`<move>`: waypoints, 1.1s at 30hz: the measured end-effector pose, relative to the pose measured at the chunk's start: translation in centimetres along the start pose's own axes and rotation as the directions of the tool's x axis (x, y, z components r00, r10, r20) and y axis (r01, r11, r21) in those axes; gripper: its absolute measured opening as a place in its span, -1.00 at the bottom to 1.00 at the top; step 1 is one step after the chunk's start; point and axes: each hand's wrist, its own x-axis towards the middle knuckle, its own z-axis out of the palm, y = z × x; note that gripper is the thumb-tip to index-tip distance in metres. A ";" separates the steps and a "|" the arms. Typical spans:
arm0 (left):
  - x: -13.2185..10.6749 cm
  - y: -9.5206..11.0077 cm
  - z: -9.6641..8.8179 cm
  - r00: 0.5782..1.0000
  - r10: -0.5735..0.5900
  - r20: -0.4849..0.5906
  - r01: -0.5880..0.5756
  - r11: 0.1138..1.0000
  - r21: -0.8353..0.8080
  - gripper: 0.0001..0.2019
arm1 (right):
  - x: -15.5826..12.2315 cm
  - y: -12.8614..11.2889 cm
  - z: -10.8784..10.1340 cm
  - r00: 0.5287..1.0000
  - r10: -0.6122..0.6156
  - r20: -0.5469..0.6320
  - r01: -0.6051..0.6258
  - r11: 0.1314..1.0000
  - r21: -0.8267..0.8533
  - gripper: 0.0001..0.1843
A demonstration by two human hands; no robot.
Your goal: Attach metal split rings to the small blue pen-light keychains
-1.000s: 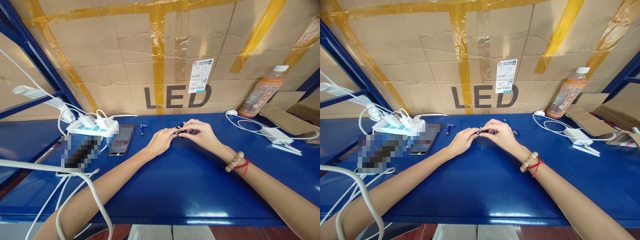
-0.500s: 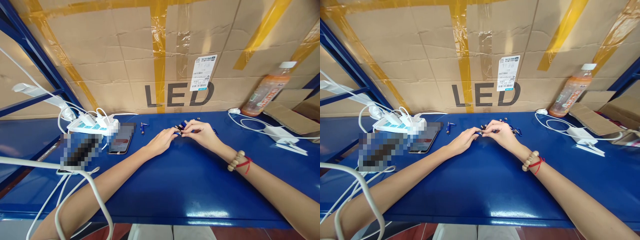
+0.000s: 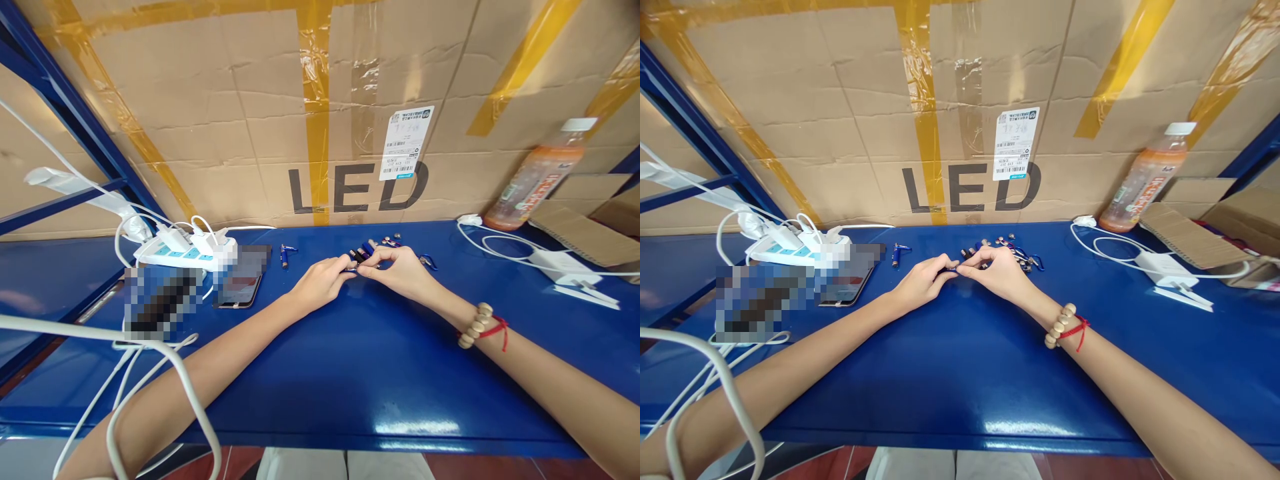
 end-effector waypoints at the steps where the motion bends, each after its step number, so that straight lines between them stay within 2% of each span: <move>1: 0.0 0.0 0.0 1.000 0.000 -0.019 0.000 1.000 0.006 -0.93 | -0.1 -0.2 0.1 0.999 0.041 0.001 -0.041 0.999 0.026 -0.75; 4: 0.1 0.0 0.1 1.000 -0.003 -0.029 0.003 1.000 -0.007 -0.90 | -0.3 -0.6 0.3 0.993 0.116 0.007 -0.116 0.989 0.091 -0.69; 6: 0.2 0.0 0.2 1.000 -0.004 -0.014 0.004 1.000 -0.009 -0.84 | -0.3 -0.5 0.5 0.994 0.113 0.002 -0.113 0.991 0.078 -0.65; 8: 0.4 0.0 0.2 1.000 -0.028 -0.005 0.028 1.000 0.010 -0.80 | -0.2 -0.3 0.4 0.997 0.040 -0.059 -0.041 0.999 -0.018 -0.64; 10: 0.5 0.2 0.2 0.998 -0.070 0.007 0.069 0.997 0.021 -0.79 | -0.1 0.0 0.1 0.991 -0.093 -0.100 0.078 0.987 -0.143 -0.67; 13: 0.6 0.4 -0.1 0.994 -0.099 0.051 0.099 0.995 -0.001 -0.78 | 0.1 0.3 -0.6 0.959 -0.282 -0.028 0.269 0.938 -0.219 -0.75; 17: 0.5 0.6 -0.6 0.989 -0.077 0.125 0.084 0.995 -0.053 -0.78 | 0.4 0.8 -1.3 0.925 -0.377 0.042 0.378 0.906 -0.191 -0.80; 24: 0.1 0.3 -0.4 0.964 -0.064 0.257 0.061 0.998 0.020 -0.83 | 0.3 1.5 -1.2 0.911 -0.381 0.156 0.398 0.912 -0.100 -0.76; 29: 0.0 0.4 -0.4 0.968 -0.071 0.239 0.070 0.997 0.012 -0.90 | 0.0 1.2 -0.6 0.946 -0.307 0.106 0.317 0.944 -0.092 -0.72; 33: 0.0 0.3 -0.4 0.980 -0.024 0.196 0.023 1.000 0.008 -0.95 | -0.1 0.9 -0.3 0.973 -0.220 0.065 0.225 0.970 -0.088 -0.71</move>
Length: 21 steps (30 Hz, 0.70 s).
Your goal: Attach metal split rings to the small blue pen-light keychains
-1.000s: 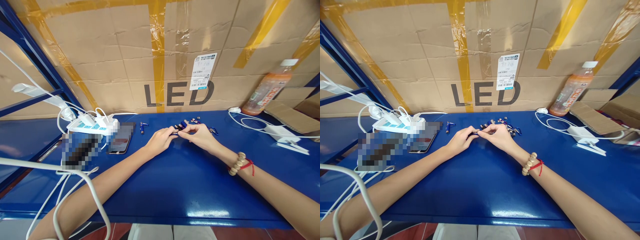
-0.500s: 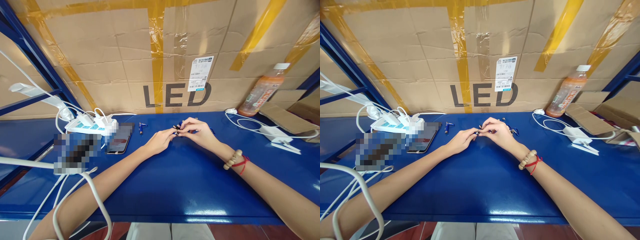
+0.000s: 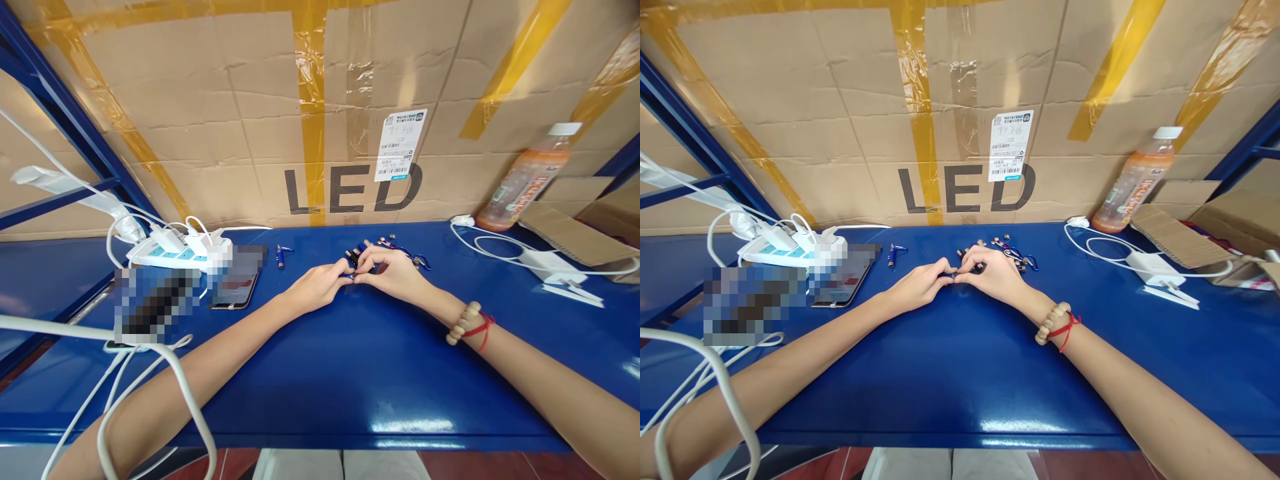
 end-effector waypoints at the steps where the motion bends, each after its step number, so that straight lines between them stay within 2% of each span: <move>1: 0.0 -0.1 0.0 1.000 0.016 -0.013 -0.016 1.000 0.005 -0.94 | 0.0 -0.1 0.0 1.000 0.020 0.003 -0.020 1.000 0.004 -0.72; 5: 0.0 -0.5 0.2 0.995 0.056 -0.082 -0.054 0.998 0.032 -0.92 | -0.1 -0.4 0.3 0.994 0.102 0.032 -0.102 0.995 0.016 -0.76; 14: 0.0 -0.9 0.7 0.965 0.100 -0.244 -0.093 0.995 0.038 -0.91 | -0.2 -1.2 1.0 0.983 0.178 -0.047 -0.178 0.984 0.018 -0.73; 18: 0.0 -1.0 0.8 0.952 0.121 -0.281 -0.103 0.992 0.078 -0.89 | -0.2 -1.5 1.1 0.968 0.246 -0.045 -0.242 0.967 0.078 -0.70; 21: 0.1 -0.7 0.6 0.953 0.094 -0.289 -0.084 0.995 0.048 -0.91 | -0.1 -1.7 1.0 0.953 0.302 -0.036 -0.294 0.945 0.143 -0.69</move>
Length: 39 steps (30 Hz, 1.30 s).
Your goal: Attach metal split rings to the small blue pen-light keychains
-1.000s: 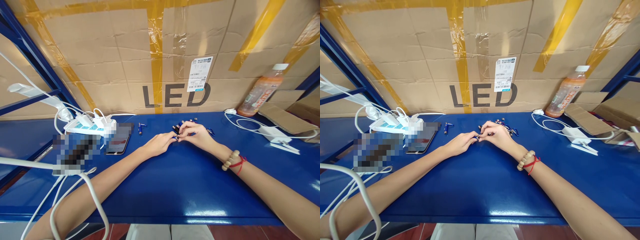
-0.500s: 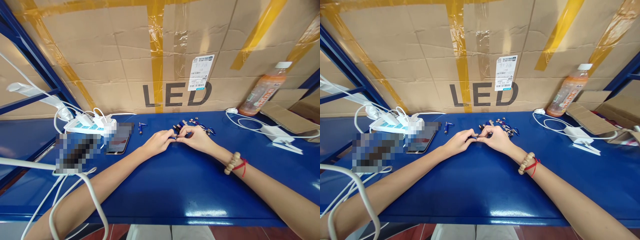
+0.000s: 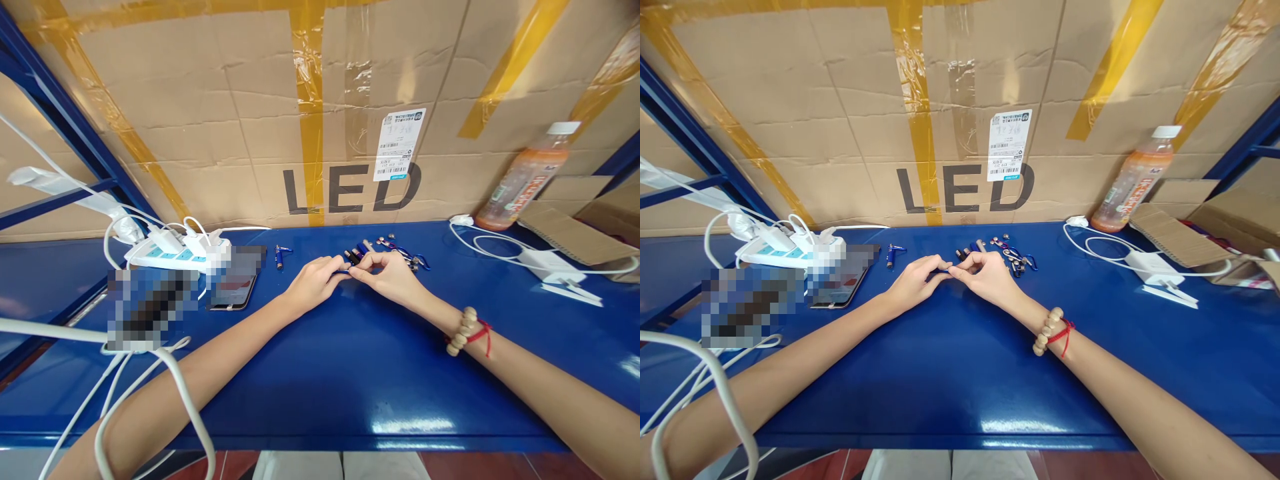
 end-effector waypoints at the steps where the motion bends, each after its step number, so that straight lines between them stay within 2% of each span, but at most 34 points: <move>1: 0.1 0.1 -0.1 1.000 -0.020 0.002 0.020 1.000 -0.017 -0.93 | 0.0 0.0 0.0 1.000 0.020 0.001 -0.020 1.000 0.021 -0.68; 3: 0.2 0.3 -0.1 0.998 -0.055 0.009 0.055 0.998 -0.042 -0.88 | 0.1 -0.1 -0.1 0.999 0.054 0.007 -0.054 0.997 0.061 -0.66; 6: 0.3 0.3 0.0 1.000 -0.026 0.014 0.026 1.000 -0.017 -0.80 | 0.3 0.0 -0.3 0.997 0.079 0.023 -0.080 0.992 0.094 -0.63; 11: 0.4 0.1 0.4 0.999 0.003 0.033 -0.005 0.997 0.071 -0.80 | 0.4 0.6 -0.5 0.999 0.047 0.023 -0.047 0.999 0.004 -0.60; 14: 0.5 0.2 0.4 0.998 -0.033 0.051 0.028 0.994 0.102 -0.77 | 0.4 0.8 -0.6 0.997 -0.061 -0.043 0.056 0.992 -0.109 -0.63; 18: 0.6 0.6 0.2 0.990 -0.117 0.073 0.110 0.989 0.103 -0.77 | 0.4 0.8 -0.8 0.959 -0.260 -0.114 0.230 0.947 -0.223 -0.71; 22: 0.7 0.8 -0.1 0.975 -0.193 0.110 0.178 0.974 0.139 -0.78 | 0.5 1.0 -1.3 0.921 -0.381 -0.089 0.339 0.891 -0.302 -0.75; 26: 0.8 1.0 -0.2 0.974 -0.169 0.150 0.152 0.981 0.121 -0.78 | 0.5 1.3 -1.4 0.893 -0.444 -0.074 0.404 0.863 -0.304 -0.78; 30: 0.8 1.0 -0.3 0.967 -0.170 0.188 0.168 0.985 0.030 -0.80 | 0.7 1.4 -1.4 0.888 -0.458 -0.053 0.430 0.864 -0.261 -0.80; 33: 0.7 1.0 -0.3 0.965 -0.198 0.169 0.203 0.979 -0.010 -0.80 | 0.9 1.7 -1.6 0.901 -0.433 -0.039 0.413 0.881 -0.230 -0.80; 39: 0.6 0.7 0.0 0.979 -0.111 0.171 0.113 0.994 0.002 -0.81 | 1.0 2.2 -1.4 0.906 -0.424 0.006 0.414 0.880 -0.232 -0.78</move>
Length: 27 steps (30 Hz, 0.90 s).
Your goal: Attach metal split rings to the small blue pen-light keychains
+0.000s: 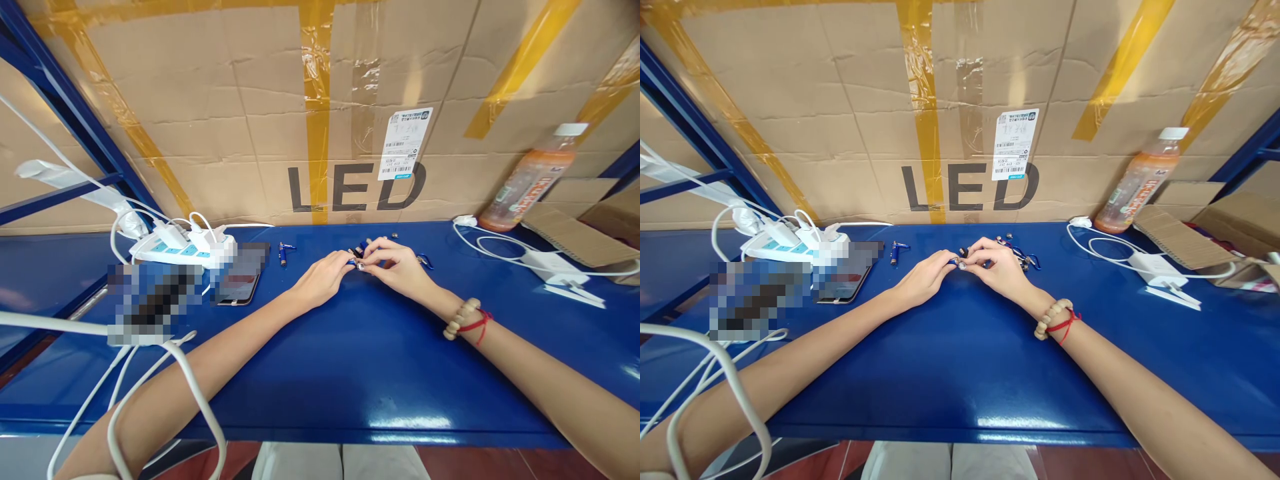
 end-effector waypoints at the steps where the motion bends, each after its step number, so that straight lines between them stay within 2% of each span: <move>1: 0.0 0.0 0.1 1.000 -0.017 0.002 0.017 1.000 0.014 -0.82 | -0.1 0.0 0.1 1.000 0.005 0.008 -0.005 1.000 -0.011 -0.78; 7: 0.3 0.0 0.3 0.983 -0.181 -0.011 0.181 0.980 0.086 -0.85 | -0.2 -0.2 0.1 0.990 0.128 0.065 -0.115 0.977 -0.179 -0.77; 12: 0.3 0.2 0.2 0.966 -0.253 -0.055 0.258 0.959 0.116 -0.87 | -0.1 -0.6 -0.4 0.989 0.133 0.067 -0.109 0.953 -0.284 -0.72; 17: 0.3 0.4 0.1 0.973 -0.217 -0.074 0.223 0.970 0.095 -0.88 | -0.4 -0.7 -0.2 0.975 0.041 0.220 0.041 0.933 -0.357 -0.75; 20: 0.3 0.3 0.2 0.983 -0.168 -0.072 0.174 0.981 0.085 -0.87 | -0.4 -0.7 -0.1 0.967 -0.023 0.253 0.120 0.919 -0.375 -0.78; 27: 0.2 0.2 0.0 0.991 -0.119 -0.062 0.123 0.990 0.064 -0.81 | -0.3 -0.5 -0.2 0.953 -0.025 0.303 0.162 0.886 -0.435 -0.77</move>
